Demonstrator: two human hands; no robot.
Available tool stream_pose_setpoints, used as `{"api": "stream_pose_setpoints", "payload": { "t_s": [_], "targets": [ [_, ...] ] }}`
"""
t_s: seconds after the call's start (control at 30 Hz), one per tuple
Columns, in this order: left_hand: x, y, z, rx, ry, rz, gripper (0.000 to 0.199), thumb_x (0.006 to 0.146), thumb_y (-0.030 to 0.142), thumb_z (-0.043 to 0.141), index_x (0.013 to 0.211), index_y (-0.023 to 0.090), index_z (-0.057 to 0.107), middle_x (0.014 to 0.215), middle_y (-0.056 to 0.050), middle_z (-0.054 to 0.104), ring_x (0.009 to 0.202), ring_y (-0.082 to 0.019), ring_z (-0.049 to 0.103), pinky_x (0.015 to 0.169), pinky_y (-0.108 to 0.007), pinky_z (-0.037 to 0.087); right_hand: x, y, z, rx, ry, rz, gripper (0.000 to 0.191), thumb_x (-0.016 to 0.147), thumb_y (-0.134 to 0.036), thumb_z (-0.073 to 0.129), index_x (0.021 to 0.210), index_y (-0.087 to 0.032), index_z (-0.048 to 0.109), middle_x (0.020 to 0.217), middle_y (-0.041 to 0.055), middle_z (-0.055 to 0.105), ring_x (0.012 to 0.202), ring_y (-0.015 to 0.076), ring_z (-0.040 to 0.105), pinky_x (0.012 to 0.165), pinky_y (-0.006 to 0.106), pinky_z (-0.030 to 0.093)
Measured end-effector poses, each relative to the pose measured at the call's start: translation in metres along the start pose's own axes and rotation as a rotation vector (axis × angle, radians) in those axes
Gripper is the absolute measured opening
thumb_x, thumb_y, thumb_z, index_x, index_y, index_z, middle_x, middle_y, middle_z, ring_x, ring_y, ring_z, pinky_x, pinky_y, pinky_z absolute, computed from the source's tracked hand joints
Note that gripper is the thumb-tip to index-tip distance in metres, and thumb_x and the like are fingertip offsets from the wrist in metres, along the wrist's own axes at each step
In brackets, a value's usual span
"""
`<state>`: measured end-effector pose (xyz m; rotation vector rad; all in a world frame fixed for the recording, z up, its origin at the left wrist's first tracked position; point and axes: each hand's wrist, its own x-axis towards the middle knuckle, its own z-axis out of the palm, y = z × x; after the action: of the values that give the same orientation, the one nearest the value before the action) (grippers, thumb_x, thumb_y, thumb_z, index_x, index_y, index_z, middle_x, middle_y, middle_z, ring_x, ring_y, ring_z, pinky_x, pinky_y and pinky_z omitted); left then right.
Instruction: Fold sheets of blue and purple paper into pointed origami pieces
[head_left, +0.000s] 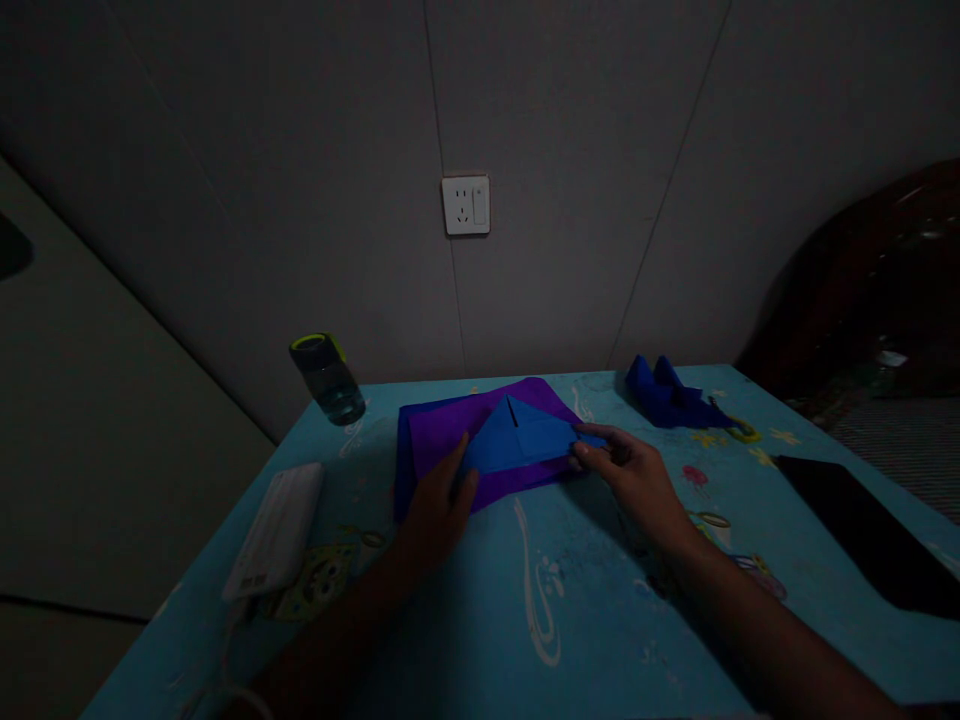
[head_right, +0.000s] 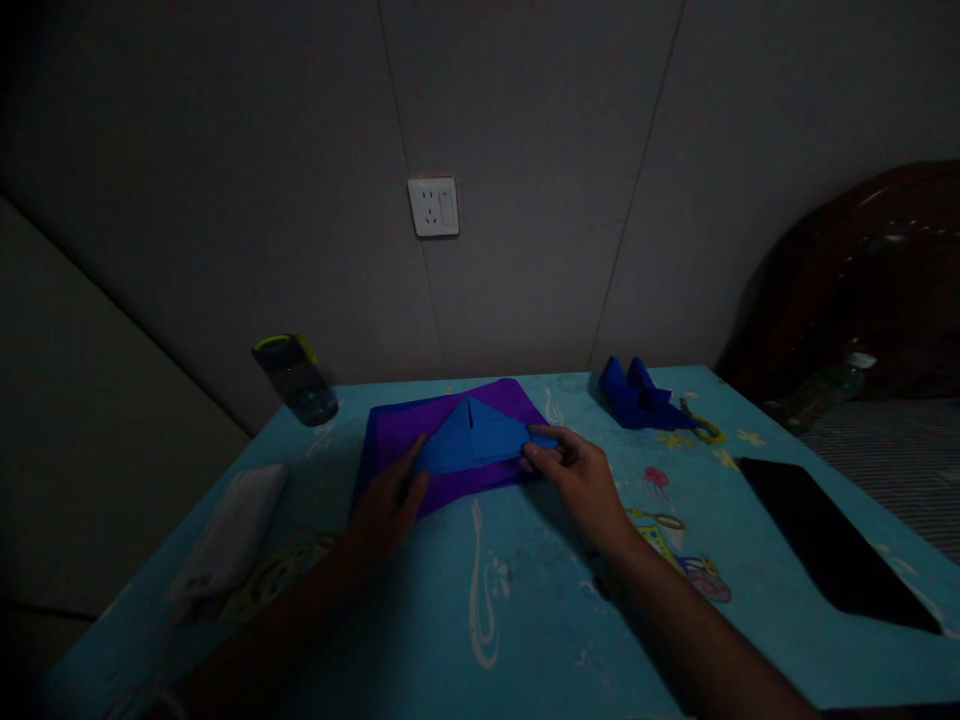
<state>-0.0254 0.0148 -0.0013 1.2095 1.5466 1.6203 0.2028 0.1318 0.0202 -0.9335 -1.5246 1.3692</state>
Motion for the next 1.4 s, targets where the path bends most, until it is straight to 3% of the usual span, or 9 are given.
{"api": "stream_pose_setpoints", "payload": {
  "t_s": [0.17,0.37,0.47,0.6,0.8,0.97,1.13,1.27,1.4],
  "targets": [
    [0.004,-0.007,0.0,0.264,-0.046,0.092,0.045,0.083,0.027,0.064,0.127,0.018,0.062,0.123,-0.012,0.066,0.113,-0.028,0.061,0.103,-0.039,0.04,-0.001,0.007,-0.004,-0.215,-0.012,-0.108,0.039,0.079,-0.041,0.071,0.111,-0.019,0.068,0.078,0.0034,0.074,0.07,0.0206,0.068,0.066,0.033,0.053],
    [0.004,-0.008,-0.001,0.244,-0.053,0.148,0.035,0.084,0.027,0.062,0.117,0.02,0.069,0.073,-0.004,0.069,0.074,-0.022,0.064,0.083,-0.033,0.049,-0.005,0.015,-0.002,-0.575,-0.041,-0.42,0.027,0.091,-0.031,0.057,0.113,-0.025,0.069,0.103,0.0052,0.076,0.086,0.0246,0.072,0.079,0.039,0.056],
    [0.002,-0.008,0.001,0.169,-0.06,0.088,0.036,0.083,0.027,0.063,0.118,0.022,0.068,0.069,-0.002,0.067,0.061,-0.018,0.06,0.072,-0.029,0.05,-0.008,0.02,0.001,-0.699,-0.043,-0.548,0.032,0.093,-0.026,0.053,0.122,-0.027,0.065,0.112,0.0053,0.073,0.092,0.0252,0.072,0.083,0.04,0.057],
    [-0.003,-0.006,0.006,0.114,-0.11,0.024,0.041,0.084,0.027,0.063,0.125,0.021,0.064,0.09,-0.006,0.074,0.074,-0.022,0.068,0.079,-0.031,0.05,-0.016,0.022,0.009,-0.794,-0.101,-0.796,0.046,0.094,-0.015,0.047,0.138,-0.026,0.05,0.13,0.0089,0.062,0.109,0.0248,0.067,0.091,0.042,0.056],
    [-0.017,0.003,0.017,0.042,-0.348,0.058,0.037,0.092,0.028,0.052,0.127,0.022,0.059,0.115,-0.008,0.07,0.103,-0.024,0.064,0.094,-0.035,0.046,-0.032,0.016,0.033,-0.845,-0.246,-1.021,0.064,0.092,-0.012,0.05,0.151,-0.021,0.027,0.142,0.0128,0.051,0.131,0.0241,0.048,0.105,0.044,0.046],
    [-0.022,-0.001,0.017,-0.04,-0.411,0.081,0.036,0.089,0.03,0.056,0.123,0.019,0.06,0.106,-0.008,0.07,0.094,-0.023,0.064,0.091,-0.036,0.047,-0.038,0.012,0.042,-0.931,-0.423,-0.991,0.059,0.094,-0.018,0.049,0.149,-0.013,0.031,0.15,0.0154,0.039,0.142,0.0256,0.03,0.113,0.049,0.033],
    [-0.015,-0.004,0.019,-0.163,-0.195,-0.102,0.028,0.084,0.041,0.062,0.095,0.016,0.07,0.09,-0.007,0.072,0.083,-0.021,0.065,0.081,-0.033,0.05,-0.036,0.009,0.036,-0.898,-0.536,-0.956,0.051,0.094,-0.018,0.047,0.145,-0.018,0.04,0.15,0.0116,0.04,0.14,0.0231,0.034,0.114,0.048,0.033],
    [-0.01,-0.002,0.021,-0.343,-0.094,-0.235,0.047,0.08,0.044,0.066,0.119,0.018,0.06,0.1,-0.007,0.071,0.085,-0.02,0.067,0.075,-0.03,0.053,-0.028,0.01,0.026,-0.807,-0.33,-0.929,0.04,0.092,-0.018,0.052,0.131,-0.026,0.057,0.149,0.01,0.044,0.138,0.0273,0.039,0.109,0.052,0.038],
    [-0.009,0.003,0.019,-0.399,-0.091,-0.263,0.074,0.079,0.039,0.07,0.142,0.025,0.036,0.108,-0.008,0.069,0.087,-0.02,0.068,0.069,-0.027,0.055,-0.019,0.015,0.017,-0.705,-0.189,-0.725,0.036,0.091,-0.025,0.057,0.126,-0.03,0.06,0.145,0.0101,0.047,0.131,0.0299,0.047,0.103,0.052,0.044]
  ]
}}
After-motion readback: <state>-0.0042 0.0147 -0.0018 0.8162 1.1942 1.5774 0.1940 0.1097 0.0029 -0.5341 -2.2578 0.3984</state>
